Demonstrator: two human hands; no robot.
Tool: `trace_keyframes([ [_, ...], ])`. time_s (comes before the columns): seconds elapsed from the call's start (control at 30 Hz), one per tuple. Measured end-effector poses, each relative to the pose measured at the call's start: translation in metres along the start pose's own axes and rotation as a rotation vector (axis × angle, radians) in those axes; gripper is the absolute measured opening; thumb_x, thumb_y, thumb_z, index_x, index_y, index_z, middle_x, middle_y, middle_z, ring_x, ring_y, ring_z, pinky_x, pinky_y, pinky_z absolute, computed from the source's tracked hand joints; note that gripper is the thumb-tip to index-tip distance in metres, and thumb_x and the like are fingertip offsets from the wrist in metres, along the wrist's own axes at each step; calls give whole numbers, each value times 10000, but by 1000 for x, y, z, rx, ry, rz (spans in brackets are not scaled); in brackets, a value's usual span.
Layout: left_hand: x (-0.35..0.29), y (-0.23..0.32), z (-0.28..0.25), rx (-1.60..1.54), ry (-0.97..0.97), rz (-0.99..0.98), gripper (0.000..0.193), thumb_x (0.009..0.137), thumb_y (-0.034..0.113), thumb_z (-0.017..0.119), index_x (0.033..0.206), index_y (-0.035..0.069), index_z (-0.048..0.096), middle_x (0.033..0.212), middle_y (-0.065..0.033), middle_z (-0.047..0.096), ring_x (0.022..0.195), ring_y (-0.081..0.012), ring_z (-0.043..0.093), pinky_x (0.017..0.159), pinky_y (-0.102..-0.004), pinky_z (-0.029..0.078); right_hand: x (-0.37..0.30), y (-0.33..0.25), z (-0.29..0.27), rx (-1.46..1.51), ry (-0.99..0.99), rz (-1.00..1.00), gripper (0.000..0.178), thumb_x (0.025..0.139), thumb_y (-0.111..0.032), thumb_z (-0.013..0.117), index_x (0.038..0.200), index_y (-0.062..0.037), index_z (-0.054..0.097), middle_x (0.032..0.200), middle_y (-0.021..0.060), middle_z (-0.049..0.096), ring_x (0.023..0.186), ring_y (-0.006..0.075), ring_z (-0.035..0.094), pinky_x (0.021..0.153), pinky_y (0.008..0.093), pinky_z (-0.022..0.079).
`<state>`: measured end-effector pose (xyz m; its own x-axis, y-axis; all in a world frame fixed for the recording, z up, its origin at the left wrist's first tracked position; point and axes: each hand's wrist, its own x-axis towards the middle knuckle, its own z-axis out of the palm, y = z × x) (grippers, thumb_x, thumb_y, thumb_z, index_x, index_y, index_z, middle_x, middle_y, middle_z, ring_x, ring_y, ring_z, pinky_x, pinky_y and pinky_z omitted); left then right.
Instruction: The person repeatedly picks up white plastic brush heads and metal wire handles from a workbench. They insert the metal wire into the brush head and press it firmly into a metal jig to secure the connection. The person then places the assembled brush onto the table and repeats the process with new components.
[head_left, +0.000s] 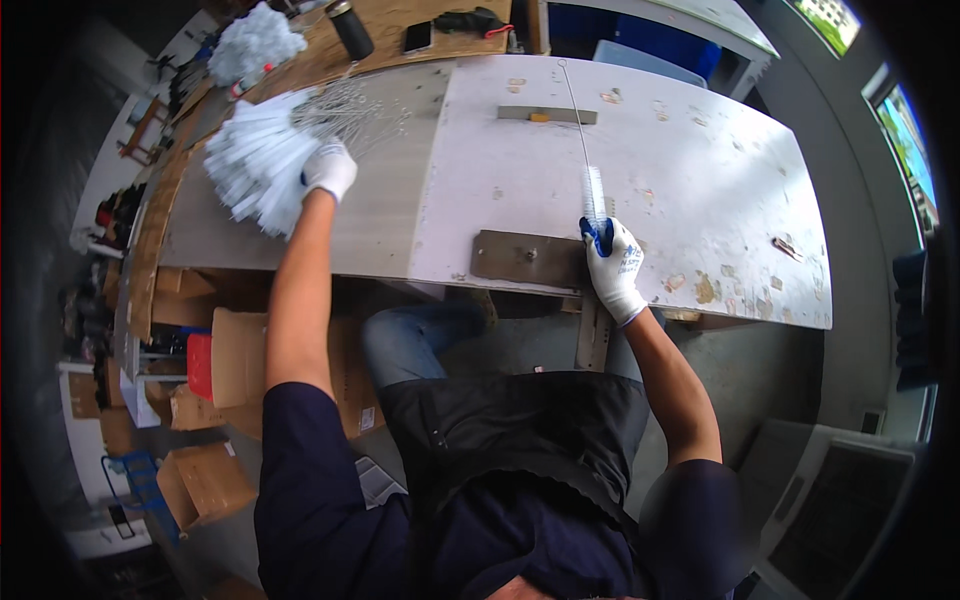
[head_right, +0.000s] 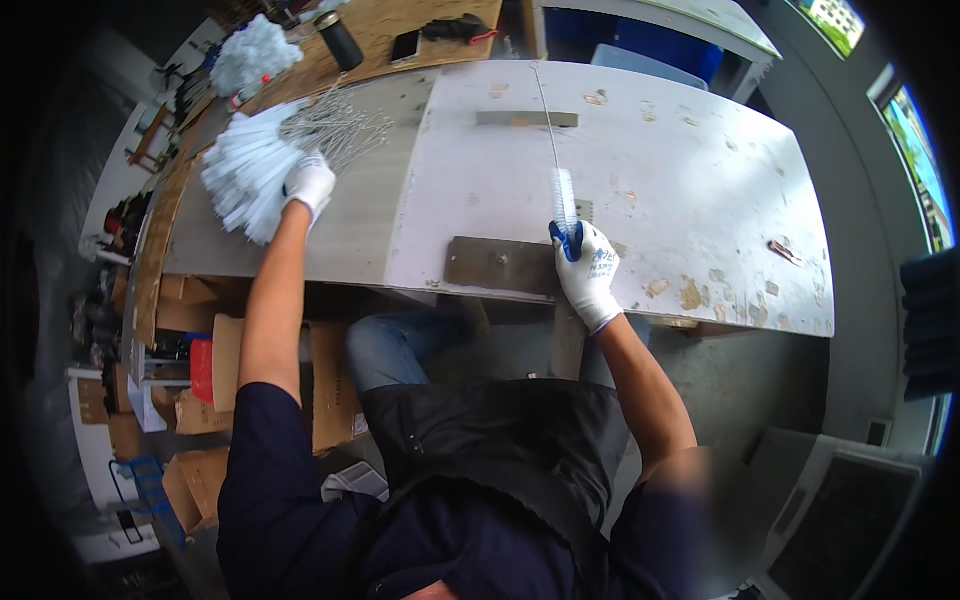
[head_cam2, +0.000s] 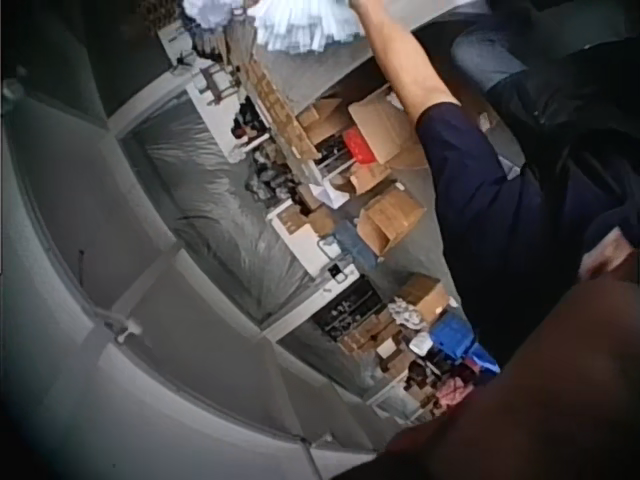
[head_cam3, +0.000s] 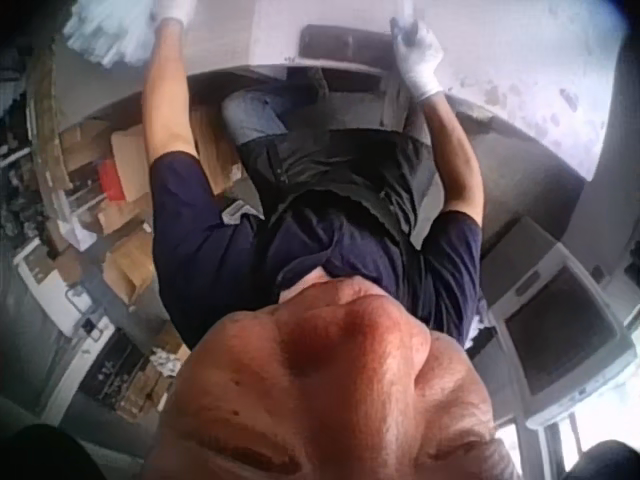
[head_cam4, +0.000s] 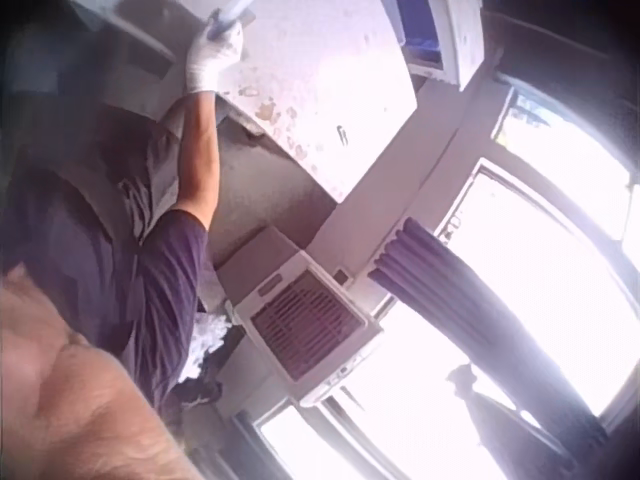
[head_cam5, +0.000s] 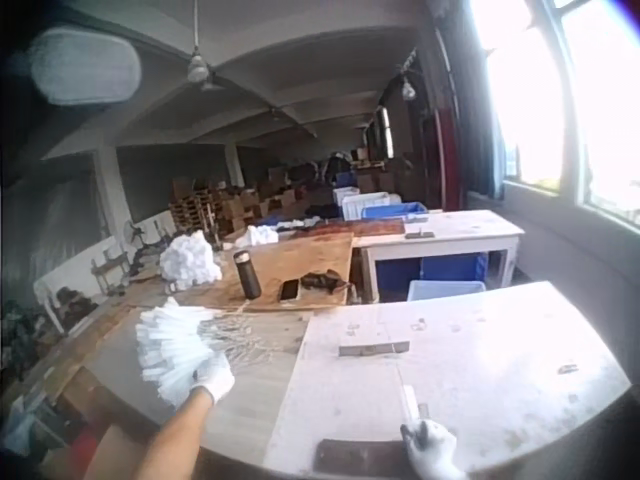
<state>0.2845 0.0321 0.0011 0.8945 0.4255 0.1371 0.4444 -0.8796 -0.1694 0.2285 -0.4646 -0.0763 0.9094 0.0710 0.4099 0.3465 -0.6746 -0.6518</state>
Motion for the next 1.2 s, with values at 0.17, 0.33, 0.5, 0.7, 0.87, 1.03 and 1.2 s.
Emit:
trace_keyframes([
  [0.17,1,-34,-14,-772,-257,-79,172,822,209,644,870,63,721,795,-158,681,634,-297,656,572,-403,515,37,80,-57,-321,37,177,240,879,-315,678,905,-84,614,856,135,685,835,361,676,728,477,507],
  [0.33,-78,29,-23,-1519,-326,-294,174,905,235,708,992,86,688,715,-42,628,529,-183,598,467,-317,479,63,123,-104,-610,-68,274,444,915,-514,635,1012,-82,660,963,158,709,921,370,696,799,487,526],
  [0.5,-129,94,0,-2019,-562,-191,245,972,123,564,1177,26,656,850,-140,696,695,-268,704,577,-386,592,65,106,-109,-614,222,69,453,857,-432,730,1135,-86,642,1107,149,655,1027,354,642,849,467,515],
  [0.7,-134,189,8,-2380,-681,-67,261,970,54,515,1203,-8,616,1016,-191,688,901,-349,700,851,-499,596,29,-13,-56,-13,-142,3,275,873,-357,738,960,-98,710,918,129,690,866,331,672,787,426,522],
  [0.87,-131,222,2,-2452,-802,17,349,974,29,506,1317,-10,555,1153,-221,646,1048,-369,659,945,-511,562,30,-74,1,162,-479,57,304,905,-346,715,943,-44,725,839,167,719,786,300,705,728,373,522],
  [1.03,-117,227,9,-2404,-845,-5,377,976,29,487,1350,-10,524,1162,-225,641,1038,-398,660,946,-523,559,45,-64,31,298,-618,287,486,853,-440,712,1087,-15,728,1017,205,740,978,313,712,881,407,525],
  [1.2,-130,235,16,-2303,-902,-52,364,995,42,502,1350,-35,518,1180,-221,643,1060,-363,665,943,-497,567,42,-65,34,104,-573,232,446,877,-430,680,1008,-8,735,994,210,736,972,359,704,874,433,526],
])
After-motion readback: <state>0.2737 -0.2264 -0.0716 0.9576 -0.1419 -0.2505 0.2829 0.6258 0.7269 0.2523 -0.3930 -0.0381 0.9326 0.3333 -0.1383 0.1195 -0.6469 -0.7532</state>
